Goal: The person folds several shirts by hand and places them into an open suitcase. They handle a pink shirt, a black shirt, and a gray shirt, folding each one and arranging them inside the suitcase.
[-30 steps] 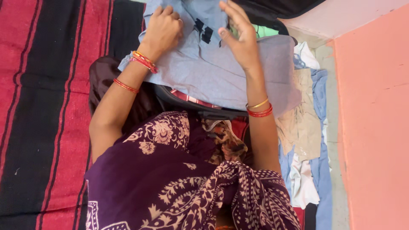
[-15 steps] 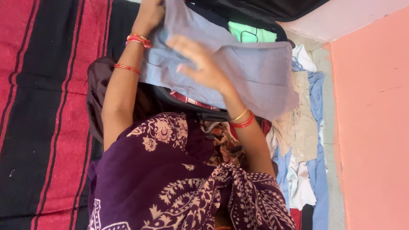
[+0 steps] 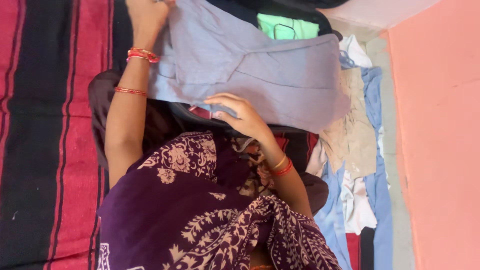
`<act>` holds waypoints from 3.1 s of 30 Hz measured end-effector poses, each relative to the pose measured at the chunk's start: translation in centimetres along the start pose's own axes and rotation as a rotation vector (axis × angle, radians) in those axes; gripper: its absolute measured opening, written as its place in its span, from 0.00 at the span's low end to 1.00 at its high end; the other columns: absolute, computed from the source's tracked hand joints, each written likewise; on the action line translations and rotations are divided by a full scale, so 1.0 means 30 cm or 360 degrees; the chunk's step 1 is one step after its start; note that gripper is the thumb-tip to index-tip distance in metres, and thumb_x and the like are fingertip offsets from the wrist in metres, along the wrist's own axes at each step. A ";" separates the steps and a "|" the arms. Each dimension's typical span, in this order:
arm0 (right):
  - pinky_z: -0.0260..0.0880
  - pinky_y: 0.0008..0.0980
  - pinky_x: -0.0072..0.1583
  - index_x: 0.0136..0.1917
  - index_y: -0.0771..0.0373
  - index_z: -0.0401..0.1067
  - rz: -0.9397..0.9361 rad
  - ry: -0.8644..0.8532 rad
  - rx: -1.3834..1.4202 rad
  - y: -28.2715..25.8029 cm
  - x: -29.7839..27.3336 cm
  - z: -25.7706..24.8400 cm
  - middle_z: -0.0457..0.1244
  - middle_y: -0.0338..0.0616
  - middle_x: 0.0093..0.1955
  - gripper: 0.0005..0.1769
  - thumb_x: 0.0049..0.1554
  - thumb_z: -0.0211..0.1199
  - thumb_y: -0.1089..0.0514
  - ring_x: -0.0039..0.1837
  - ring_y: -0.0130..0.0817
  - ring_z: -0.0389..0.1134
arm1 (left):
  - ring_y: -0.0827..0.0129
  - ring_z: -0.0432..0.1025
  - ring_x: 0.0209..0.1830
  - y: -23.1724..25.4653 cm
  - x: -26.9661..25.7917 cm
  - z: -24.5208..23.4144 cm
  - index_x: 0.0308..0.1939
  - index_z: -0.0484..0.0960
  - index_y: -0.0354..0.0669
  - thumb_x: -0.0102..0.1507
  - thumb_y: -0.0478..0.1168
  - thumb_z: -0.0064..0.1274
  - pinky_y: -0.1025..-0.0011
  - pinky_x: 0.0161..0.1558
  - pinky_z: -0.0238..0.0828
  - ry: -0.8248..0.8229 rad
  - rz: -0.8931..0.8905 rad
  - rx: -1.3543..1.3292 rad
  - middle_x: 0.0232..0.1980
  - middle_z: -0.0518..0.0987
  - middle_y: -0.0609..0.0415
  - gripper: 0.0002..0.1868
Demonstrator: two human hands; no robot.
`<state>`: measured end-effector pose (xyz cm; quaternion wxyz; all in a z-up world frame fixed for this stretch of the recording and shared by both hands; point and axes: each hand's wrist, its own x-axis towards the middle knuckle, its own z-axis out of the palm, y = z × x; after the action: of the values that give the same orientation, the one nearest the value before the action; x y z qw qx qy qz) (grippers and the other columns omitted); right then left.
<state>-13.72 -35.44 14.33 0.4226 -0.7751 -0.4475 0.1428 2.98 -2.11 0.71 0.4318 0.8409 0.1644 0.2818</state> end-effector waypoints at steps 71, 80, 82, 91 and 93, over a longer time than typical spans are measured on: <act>0.64 0.28 0.41 0.38 0.66 0.75 0.0070 0.2377 -0.0126 1.102 -0.515 -1.052 0.64 0.36 0.39 0.09 0.55 0.74 0.65 0.40 0.23 0.61 | 0.40 0.51 0.83 0.201 -0.303 -0.044 0.75 0.70 0.38 0.70 0.69 0.50 0.24 0.70 0.33 -0.0306 0.1039 0.0831 0.77 0.62 0.27 0.44; 0.67 0.28 0.38 0.41 0.63 0.72 0.0940 0.2276 -0.0530 1.112 -0.675 -0.947 0.65 0.42 0.36 0.11 0.46 0.72 0.65 0.36 0.30 0.67 | 0.42 0.52 0.83 0.232 -0.318 -0.063 0.72 0.72 0.36 0.69 0.67 0.54 0.24 0.71 0.33 -0.0303 0.1018 0.0812 0.77 0.64 0.29 0.42; 0.67 0.27 0.40 0.43 0.63 0.73 0.0880 0.2179 -0.0656 1.120 -0.685 -0.880 0.66 0.43 0.35 0.17 0.40 0.75 0.67 0.36 0.31 0.66 | 0.43 0.57 0.80 0.262 -0.320 -0.086 0.66 0.78 0.37 0.66 0.62 0.61 0.26 0.69 0.37 -0.0250 0.1030 0.0792 0.75 0.69 0.34 0.36; 0.69 0.38 0.42 0.46 0.58 0.75 0.0744 0.1886 -0.0968 0.971 -0.537 -0.731 0.66 0.46 0.34 0.07 0.55 0.60 0.66 0.37 0.38 0.70 | 0.46 0.66 0.55 0.314 -0.332 -0.143 0.41 0.77 0.45 0.58 0.38 0.67 0.54 0.54 0.62 0.0018 0.0783 0.0678 0.51 0.73 0.45 0.13; 0.68 0.42 0.43 0.47 0.56 0.74 0.0672 0.1897 -0.1126 0.936 -0.537 -0.702 0.67 0.50 0.36 0.05 0.58 0.60 0.63 0.40 0.45 0.69 | 0.45 0.66 0.56 0.308 -0.333 -0.150 0.47 0.74 0.41 0.56 0.34 0.65 0.54 0.56 0.63 0.0211 0.0791 0.0583 0.52 0.72 0.43 0.19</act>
<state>5.99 -66.47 2.48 0.2819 -0.8815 -0.0011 -0.3789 -7.36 -9.75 7.08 0.1793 0.8989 0.0296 0.3987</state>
